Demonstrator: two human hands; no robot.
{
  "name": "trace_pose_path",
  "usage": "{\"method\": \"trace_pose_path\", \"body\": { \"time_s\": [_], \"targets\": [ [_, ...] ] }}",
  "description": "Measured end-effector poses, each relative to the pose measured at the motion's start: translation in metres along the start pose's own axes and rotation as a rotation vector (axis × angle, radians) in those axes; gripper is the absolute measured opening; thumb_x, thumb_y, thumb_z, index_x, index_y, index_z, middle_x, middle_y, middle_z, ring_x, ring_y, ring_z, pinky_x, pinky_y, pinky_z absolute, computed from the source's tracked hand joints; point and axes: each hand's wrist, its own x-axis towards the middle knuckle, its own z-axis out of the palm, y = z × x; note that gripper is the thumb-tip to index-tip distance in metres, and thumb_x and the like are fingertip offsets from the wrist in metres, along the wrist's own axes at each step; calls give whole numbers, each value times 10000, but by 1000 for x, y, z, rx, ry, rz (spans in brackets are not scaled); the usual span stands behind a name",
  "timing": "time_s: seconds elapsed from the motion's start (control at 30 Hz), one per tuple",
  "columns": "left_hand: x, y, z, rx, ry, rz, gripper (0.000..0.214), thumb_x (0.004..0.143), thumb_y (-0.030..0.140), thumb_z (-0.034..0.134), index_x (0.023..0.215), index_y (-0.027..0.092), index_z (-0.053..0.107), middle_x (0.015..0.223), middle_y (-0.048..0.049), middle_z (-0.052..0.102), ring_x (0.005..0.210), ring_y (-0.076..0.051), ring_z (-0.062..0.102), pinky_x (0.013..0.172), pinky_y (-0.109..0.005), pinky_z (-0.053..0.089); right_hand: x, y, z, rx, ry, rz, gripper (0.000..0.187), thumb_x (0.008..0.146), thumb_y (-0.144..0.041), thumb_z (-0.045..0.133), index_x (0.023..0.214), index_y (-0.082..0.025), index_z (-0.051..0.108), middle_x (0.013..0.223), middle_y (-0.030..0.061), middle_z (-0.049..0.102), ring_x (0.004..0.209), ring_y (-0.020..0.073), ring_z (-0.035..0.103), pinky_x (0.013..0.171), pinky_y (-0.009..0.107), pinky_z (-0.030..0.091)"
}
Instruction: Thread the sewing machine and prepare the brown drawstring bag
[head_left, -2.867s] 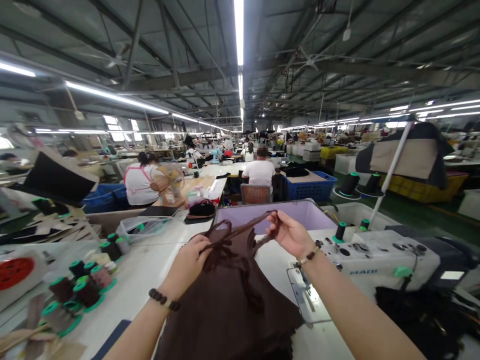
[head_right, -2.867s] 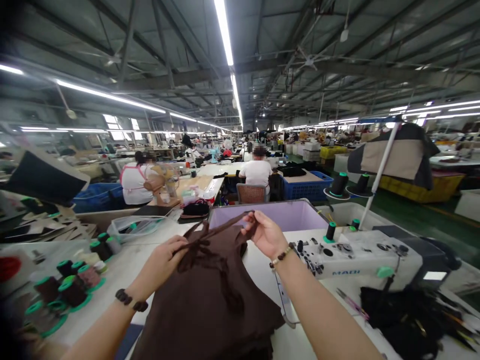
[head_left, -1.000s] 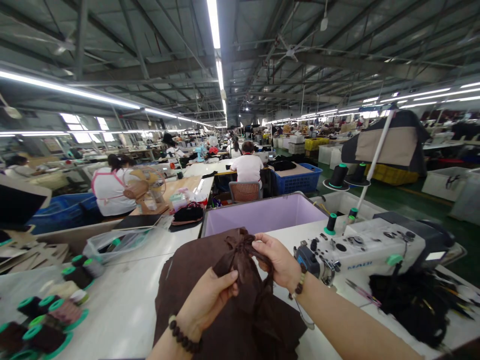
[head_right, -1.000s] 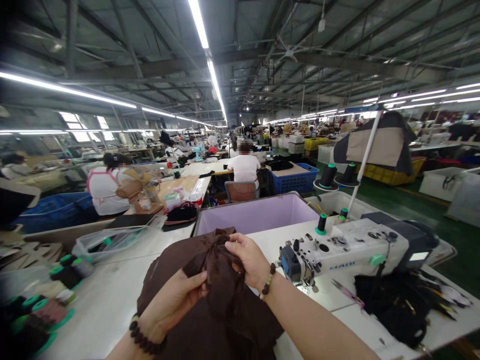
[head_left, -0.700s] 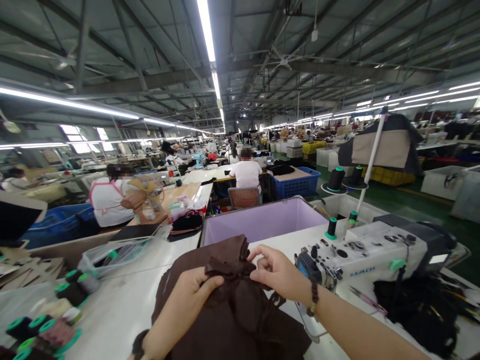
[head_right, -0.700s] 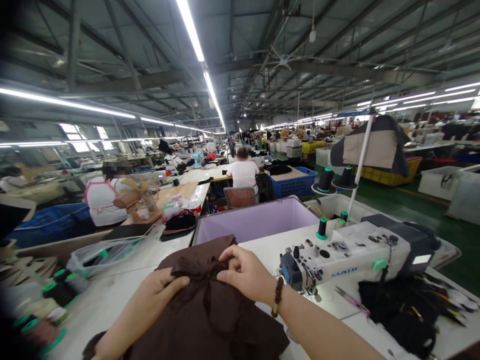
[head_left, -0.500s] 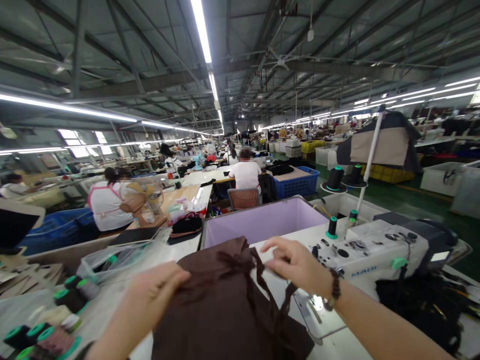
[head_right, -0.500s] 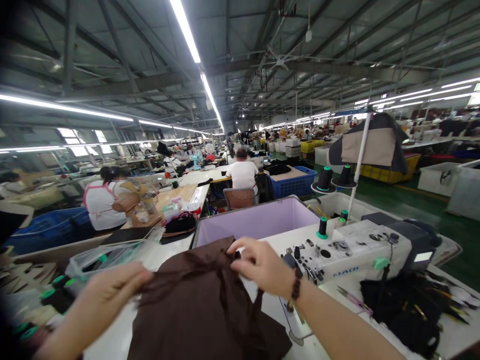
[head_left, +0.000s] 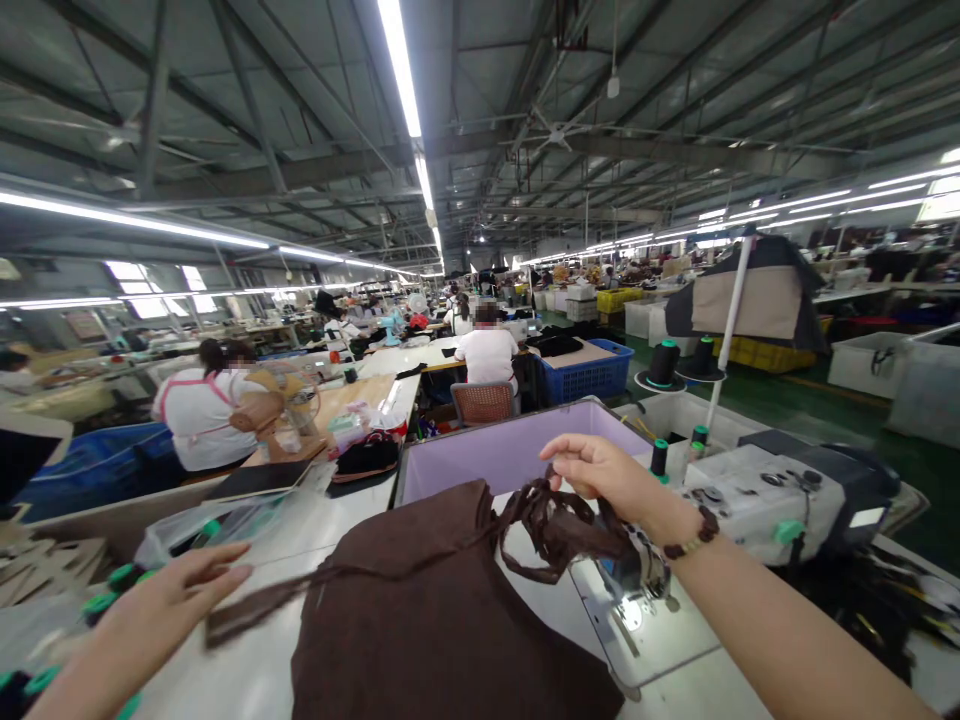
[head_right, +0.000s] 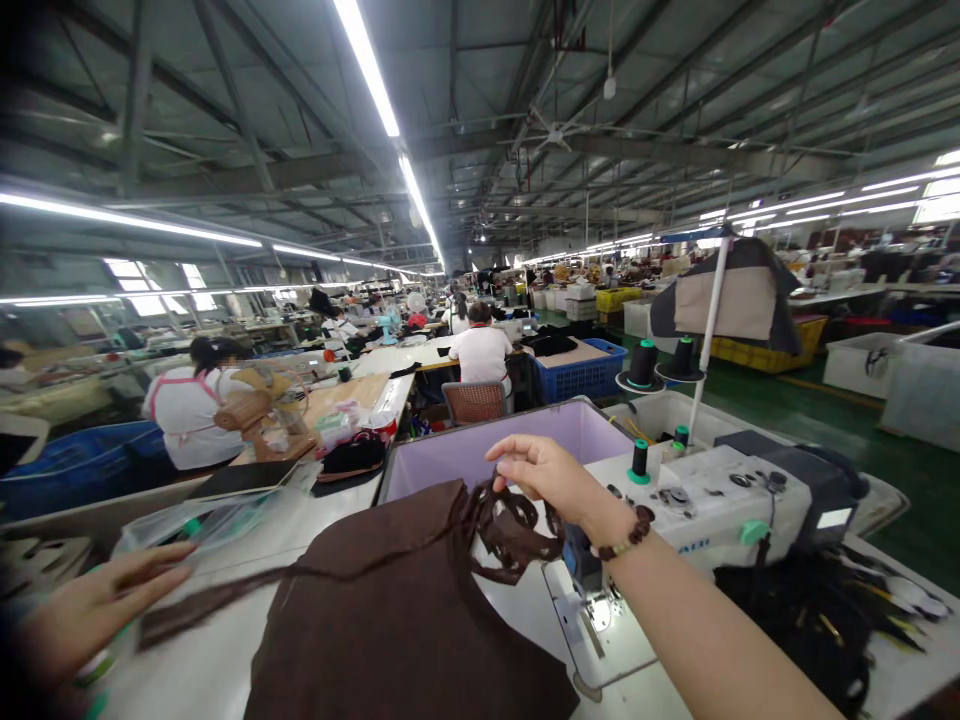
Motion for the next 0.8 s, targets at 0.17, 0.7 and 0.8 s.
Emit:
{"method": "trace_pose_path", "body": {
  "time_s": [0.17,0.7,0.8],
  "targets": [
    [-16,117,33,-335,-304,206,424,772,471,485,1097,217,584,1163,-59,595,1038,-243,560,928,-382,430,9,-13,31,18,-178,18,295,696,-243,563,963,-118,575,917,87,616,431,15,267,390,182,162],
    [-9,117,85,-649,-356,67,349,709,478,506,549,167,501,501,36,427,505,-111,367,496,-222,286,-16,-34,-16,326,109,-53,182,551,-120,622,726,-158,591,605,-1,596,342,-2,205,381,193,69],
    [-2,98,75,-542,-269,0,248,665,398,560,560,173,549,559,22,507,598,-146,438,564,-233,318,-16,-26,-18,355,185,-19,158,485,-103,590,630,-153,557,492,-28,530,334,4,190,382,193,60]
  ]
}}
